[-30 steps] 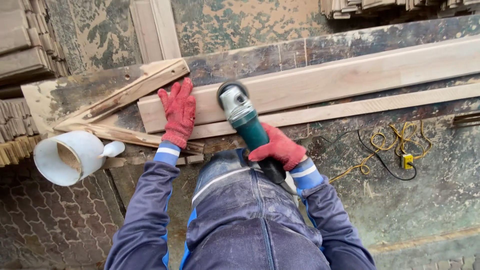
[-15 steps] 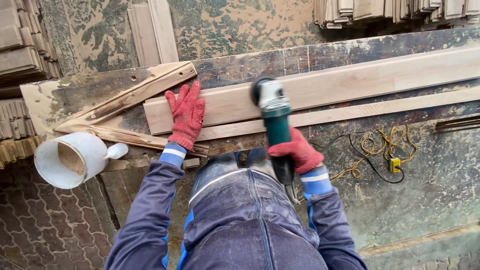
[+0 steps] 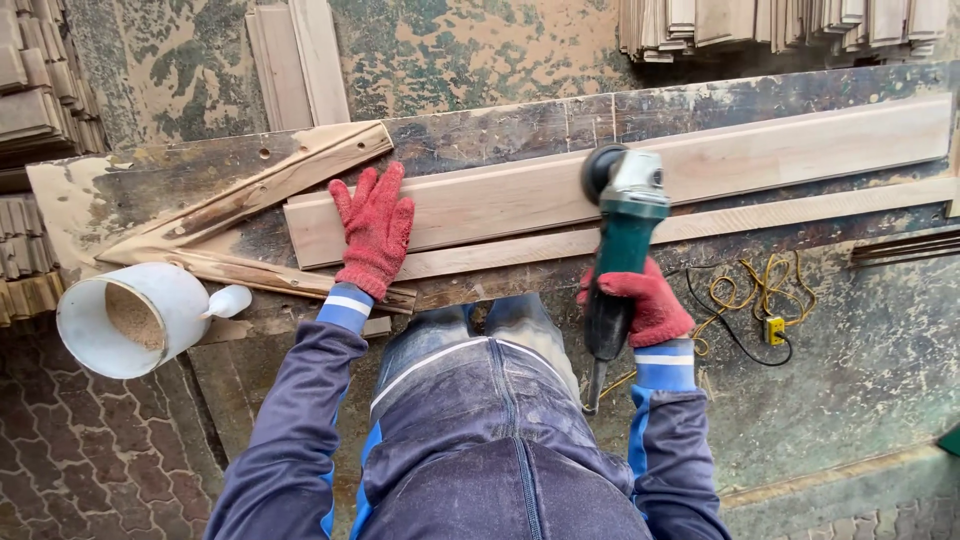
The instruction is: Using a handheld angle grinder with a sanding disc to smooth the surface and edges of wooden planks.
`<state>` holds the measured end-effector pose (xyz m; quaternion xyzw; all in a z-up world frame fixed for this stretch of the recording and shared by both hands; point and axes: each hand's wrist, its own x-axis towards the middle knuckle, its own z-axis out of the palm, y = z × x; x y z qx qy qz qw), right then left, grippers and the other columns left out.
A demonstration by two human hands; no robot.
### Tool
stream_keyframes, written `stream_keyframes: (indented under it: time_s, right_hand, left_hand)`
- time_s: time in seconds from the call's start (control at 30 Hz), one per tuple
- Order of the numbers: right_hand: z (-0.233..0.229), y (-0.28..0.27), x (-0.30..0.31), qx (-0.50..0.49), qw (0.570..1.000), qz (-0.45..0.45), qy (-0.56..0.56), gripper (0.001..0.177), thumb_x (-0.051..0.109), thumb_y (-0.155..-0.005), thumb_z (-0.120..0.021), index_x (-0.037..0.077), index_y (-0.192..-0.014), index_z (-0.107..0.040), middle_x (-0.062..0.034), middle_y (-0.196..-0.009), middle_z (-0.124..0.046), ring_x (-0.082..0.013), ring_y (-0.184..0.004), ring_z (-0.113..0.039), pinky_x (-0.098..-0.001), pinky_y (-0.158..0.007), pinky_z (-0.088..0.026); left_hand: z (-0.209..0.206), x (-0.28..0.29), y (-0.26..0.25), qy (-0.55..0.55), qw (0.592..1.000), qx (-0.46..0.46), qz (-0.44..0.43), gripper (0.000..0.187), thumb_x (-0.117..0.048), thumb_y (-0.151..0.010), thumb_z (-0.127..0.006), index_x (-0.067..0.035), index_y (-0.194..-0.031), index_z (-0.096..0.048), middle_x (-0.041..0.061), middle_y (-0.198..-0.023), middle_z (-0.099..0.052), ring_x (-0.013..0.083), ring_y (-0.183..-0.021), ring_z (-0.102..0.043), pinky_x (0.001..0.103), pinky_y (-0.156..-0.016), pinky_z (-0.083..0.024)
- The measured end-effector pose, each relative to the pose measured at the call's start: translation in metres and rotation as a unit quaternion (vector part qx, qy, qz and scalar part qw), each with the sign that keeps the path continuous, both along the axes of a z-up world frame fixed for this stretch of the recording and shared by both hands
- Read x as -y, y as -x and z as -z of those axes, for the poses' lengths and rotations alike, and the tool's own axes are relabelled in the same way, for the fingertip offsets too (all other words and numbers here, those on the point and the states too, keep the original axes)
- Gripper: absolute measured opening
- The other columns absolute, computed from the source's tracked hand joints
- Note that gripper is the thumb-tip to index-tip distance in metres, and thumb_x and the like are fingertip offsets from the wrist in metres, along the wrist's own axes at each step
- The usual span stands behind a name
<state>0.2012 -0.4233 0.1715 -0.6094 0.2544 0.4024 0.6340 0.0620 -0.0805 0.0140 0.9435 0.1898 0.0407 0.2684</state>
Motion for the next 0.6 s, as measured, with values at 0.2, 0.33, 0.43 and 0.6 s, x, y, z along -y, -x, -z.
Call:
stream_keyframes:
  time_s: [0.2, 0.33, 0.43, 0.6]
  right_hand:
    - [0.026, 0.034, -0.051, -0.025, 0.994, -0.093, -0.049, 0.061, -0.012, -0.048, -0.083, 0.007, -0.104, -0.071, -0.0175, -0.079, -0.072, -0.0347, -0.07, -0.074, -0.042, -0.064, -0.06]
    - [0.029, 0.037, -0.054, -0.014, 0.988, -0.143, -0.054, 0.062, -0.013, -0.047, -0.086, 0.006, -0.104, -0.07, -0.0167, -0.08, -0.072, -0.032, -0.071, -0.072, -0.0387, -0.065, -0.06]
    - [0.032, 0.026, -0.027, -0.014, 0.996, -0.079, -0.042, 0.054, -0.01, -0.052, -0.081, 0.004, -0.103, -0.069, -0.0208, -0.079, -0.071, -0.0349, -0.069, -0.072, -0.0431, -0.065, -0.06]
    - [0.0, -0.001, 0.008, 0.017, 0.999, -0.008, -0.033, 0.039, 0.008, -0.062, -0.081, 0.008, -0.099, -0.068, -0.0193, -0.08, -0.071, -0.0318, -0.069, -0.074, -0.0402, -0.063, -0.061]
  left_hand:
    - [0.0, 0.0, 0.0, 0.009, 1.0, -0.002, -0.002, 0.055, -0.05, -0.112, -0.031, -0.024, -0.16, -0.042, 0.001, -0.159, -0.049, 0.0276, -0.151, -0.035, 0.058, -0.125, 0.008]
    - [0.007, -0.003, 0.003, 0.015, 1.0, -0.008, -0.006, 0.055, -0.05, -0.112, -0.033, -0.026, -0.161, -0.04, 0.0, -0.159, -0.049, 0.026, -0.152, -0.034, 0.056, -0.125, 0.008]
    - [0.004, -0.002, 0.002, 0.012, 1.0, -0.005, -0.008, 0.054, -0.048, -0.112, -0.035, -0.025, -0.161, -0.041, 0.001, -0.159, -0.05, 0.0259, -0.151, -0.035, 0.056, -0.126, 0.008]
    - [0.0, 0.002, 0.002, -0.007, 1.0, -0.003, -0.002, 0.054, -0.047, -0.112, -0.038, -0.024, -0.16, -0.042, 0.003, -0.158, -0.051, 0.0275, -0.151, -0.036, 0.058, -0.125, 0.007]
